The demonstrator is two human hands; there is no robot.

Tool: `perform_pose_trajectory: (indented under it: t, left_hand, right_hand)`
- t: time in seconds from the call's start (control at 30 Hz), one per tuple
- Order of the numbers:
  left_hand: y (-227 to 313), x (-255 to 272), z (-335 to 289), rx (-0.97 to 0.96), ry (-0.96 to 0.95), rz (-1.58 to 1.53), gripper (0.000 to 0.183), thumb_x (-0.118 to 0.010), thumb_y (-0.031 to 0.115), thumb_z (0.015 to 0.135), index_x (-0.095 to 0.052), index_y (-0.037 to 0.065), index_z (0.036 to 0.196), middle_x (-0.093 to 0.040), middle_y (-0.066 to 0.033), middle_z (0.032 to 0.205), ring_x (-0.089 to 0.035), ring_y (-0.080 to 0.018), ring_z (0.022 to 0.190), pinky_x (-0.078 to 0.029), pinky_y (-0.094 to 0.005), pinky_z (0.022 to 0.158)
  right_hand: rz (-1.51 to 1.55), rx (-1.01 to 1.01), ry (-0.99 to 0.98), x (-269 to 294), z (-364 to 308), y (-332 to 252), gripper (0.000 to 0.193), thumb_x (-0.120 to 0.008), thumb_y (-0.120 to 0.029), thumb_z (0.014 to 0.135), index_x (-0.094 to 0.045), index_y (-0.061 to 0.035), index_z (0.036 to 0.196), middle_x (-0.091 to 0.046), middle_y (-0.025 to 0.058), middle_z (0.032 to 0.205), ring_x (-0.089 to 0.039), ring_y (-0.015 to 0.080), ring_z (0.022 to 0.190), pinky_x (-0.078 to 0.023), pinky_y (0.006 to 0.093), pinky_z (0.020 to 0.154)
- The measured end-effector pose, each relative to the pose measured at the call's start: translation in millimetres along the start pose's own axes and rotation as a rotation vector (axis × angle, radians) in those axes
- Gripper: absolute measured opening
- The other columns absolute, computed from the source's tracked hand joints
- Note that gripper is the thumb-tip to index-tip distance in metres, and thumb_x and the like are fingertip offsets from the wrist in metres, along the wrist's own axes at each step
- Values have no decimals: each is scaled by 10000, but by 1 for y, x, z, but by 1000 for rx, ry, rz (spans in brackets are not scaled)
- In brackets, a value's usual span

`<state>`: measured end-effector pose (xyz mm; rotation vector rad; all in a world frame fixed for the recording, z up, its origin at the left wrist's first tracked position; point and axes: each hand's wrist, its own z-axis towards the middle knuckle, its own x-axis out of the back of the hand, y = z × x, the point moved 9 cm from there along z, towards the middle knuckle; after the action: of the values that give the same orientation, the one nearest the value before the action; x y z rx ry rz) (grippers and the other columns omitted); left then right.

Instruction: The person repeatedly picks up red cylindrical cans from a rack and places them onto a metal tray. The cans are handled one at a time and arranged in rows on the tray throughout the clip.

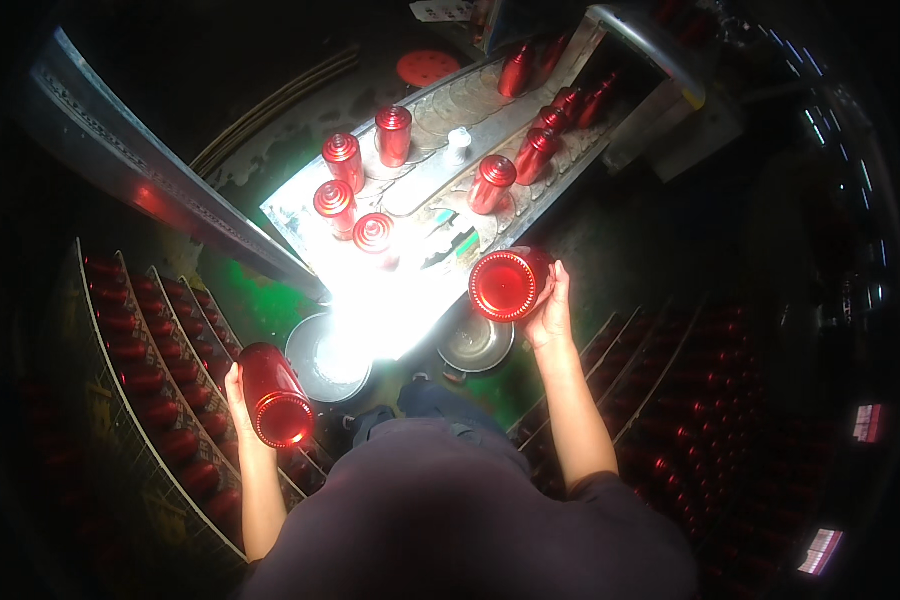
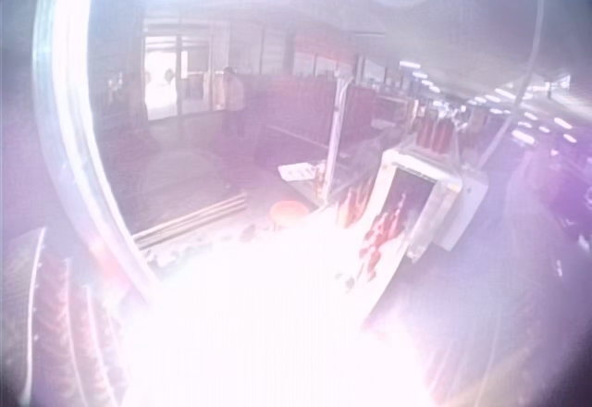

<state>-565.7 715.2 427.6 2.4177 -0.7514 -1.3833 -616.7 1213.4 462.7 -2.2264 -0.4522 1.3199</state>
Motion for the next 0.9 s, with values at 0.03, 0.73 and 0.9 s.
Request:
perform_pose_trajectory:
  t: [0.03, 0.73, 0.9]
  left_hand:
    - [1, -7, -1, -32, -2, 7, 454, -622, 412, 938, -658, 42, 1197, -726, -139, 1105, -702, -308, 993, -596, -437, 869]
    - [9, -227, -10, -630, -219, 787, 884, -829, 155, 756, -418, 54, 1531, -613, -95, 1224, -632, -189, 1074, -495, -333, 994]
    - [5, -253, -13, -605, -253, 678, 1012, -836, 40, 723, -281, 64, 1569, -592, -150, 1272, -633, -233, 1122, -506, -369, 1008]
  right_hand:
    - [-22, 15, -5, 0, 4, -5, 546, -548, -530, 990, -605, -89, 1306, -662, 107, 1279, -633, 290, 1180, -497, 498, 1059]
    - [-225, 295, -272, -88, 39, -81, 583, -681, -323, 960, -462, -132, 1465, -608, 90, 1325, -621, 245, 1198, -538, 462, 1026]
    - [-240, 328, -312, -107, 46, -98, 618, -686, -314, 953, -439, -135, 1491, -605, 72, 1297, -619, 216, 1177, -530, 428, 1029]
